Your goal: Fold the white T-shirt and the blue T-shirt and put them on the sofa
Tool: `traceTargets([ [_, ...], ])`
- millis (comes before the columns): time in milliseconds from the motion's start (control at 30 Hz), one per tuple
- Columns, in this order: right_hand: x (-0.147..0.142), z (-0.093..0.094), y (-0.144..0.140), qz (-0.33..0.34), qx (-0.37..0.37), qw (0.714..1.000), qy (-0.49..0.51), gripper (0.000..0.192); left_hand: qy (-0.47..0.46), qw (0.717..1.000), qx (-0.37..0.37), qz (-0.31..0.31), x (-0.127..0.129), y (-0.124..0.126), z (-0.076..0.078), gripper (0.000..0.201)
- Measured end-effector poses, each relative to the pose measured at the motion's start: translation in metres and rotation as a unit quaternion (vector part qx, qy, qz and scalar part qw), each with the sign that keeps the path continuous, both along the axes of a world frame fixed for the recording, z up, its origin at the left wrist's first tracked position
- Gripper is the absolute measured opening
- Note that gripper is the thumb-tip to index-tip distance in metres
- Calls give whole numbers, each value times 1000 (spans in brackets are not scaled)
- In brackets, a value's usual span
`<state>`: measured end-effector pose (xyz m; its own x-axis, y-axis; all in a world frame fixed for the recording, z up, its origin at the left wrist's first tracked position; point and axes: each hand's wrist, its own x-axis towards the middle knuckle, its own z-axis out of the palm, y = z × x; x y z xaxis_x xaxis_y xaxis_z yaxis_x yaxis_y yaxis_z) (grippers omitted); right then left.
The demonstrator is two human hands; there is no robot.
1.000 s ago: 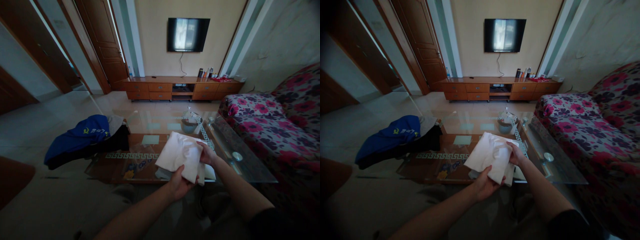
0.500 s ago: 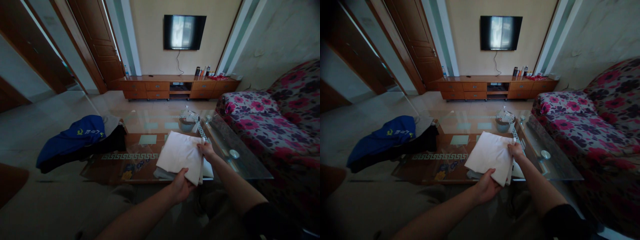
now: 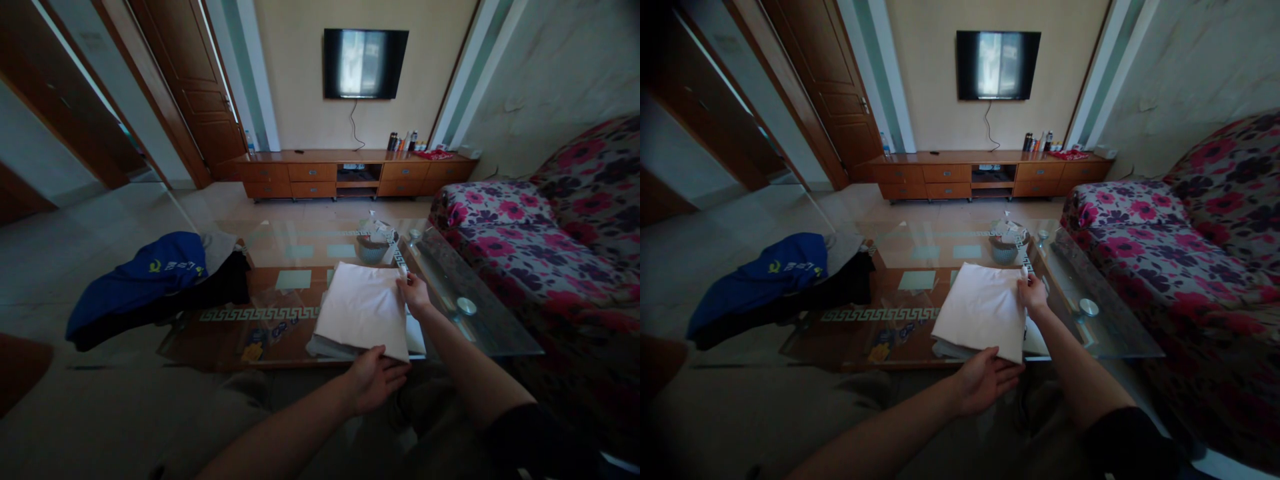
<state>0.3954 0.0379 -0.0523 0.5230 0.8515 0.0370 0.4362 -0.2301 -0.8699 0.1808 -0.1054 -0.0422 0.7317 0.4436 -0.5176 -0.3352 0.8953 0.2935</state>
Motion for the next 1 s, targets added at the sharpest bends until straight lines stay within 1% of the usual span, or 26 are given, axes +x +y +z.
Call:
traceTargets([
  [67, 1, 2, 0, -9, 4, 1000, -8, 40, 7, 1000, 6, -7, 1, -2, 0, 44],
  [167, 3, 2, 0, -25, -2, 999, -21, 40, 26, 1000, 13, -10, 1, -3, -5, 44],
  [267, 5, 1, 1, -42, -8, 998, -37, 43, 14, 999, 24, -31, 1, -5, -11, 44],
  [367, 6, -2, 2, -54, -13, 997, -53, 47, 8, 999, 35, -38, 1, -7, -13, 45],
  [567, 9, -5, 0, -65, -68, 992, -87, 42, 35, 997, 45, -49, 1, -8, -10, 46],
  [633, 9, -4, -1, -66, -87, 989, -95, 42, 44, 996, 49, -66, 0, -9, -10, 45],
  [700, 9, -3, -2, -64, -104, 987, -104, 44, 61, 991, 60, -103, -1, -9, -9, 40],
  [767, 6, -1, -2, -68, -122, 983, -116, 53, 89, 978, 90, -164, -4, -7, -5, 32],
  [833, 1, -1, -3, -85, -167, 972, -144, 75, 112, 954, 146, -235, -9, 1, 4, 28],
  [900, -4, 0, -4, -98, -221, 952, -187, 96, 130, 924, 229, -279, -19, 15, 17, 28],
  [933, -6, 0, -5, -97, -241, 943, -209, 101, 143, 907, 279, -282, -26, 24, 25, 28],
  [967, -8, 0, -6, -92, -252, 936, -226, 102, 171, 887, 339, -265, -35, 34, 33, 28],
  [1000, -10, 0, -6, -84, -256, 934, -236, 101, 220, 856, 405, -234, -46, 44, 40, 26],
])
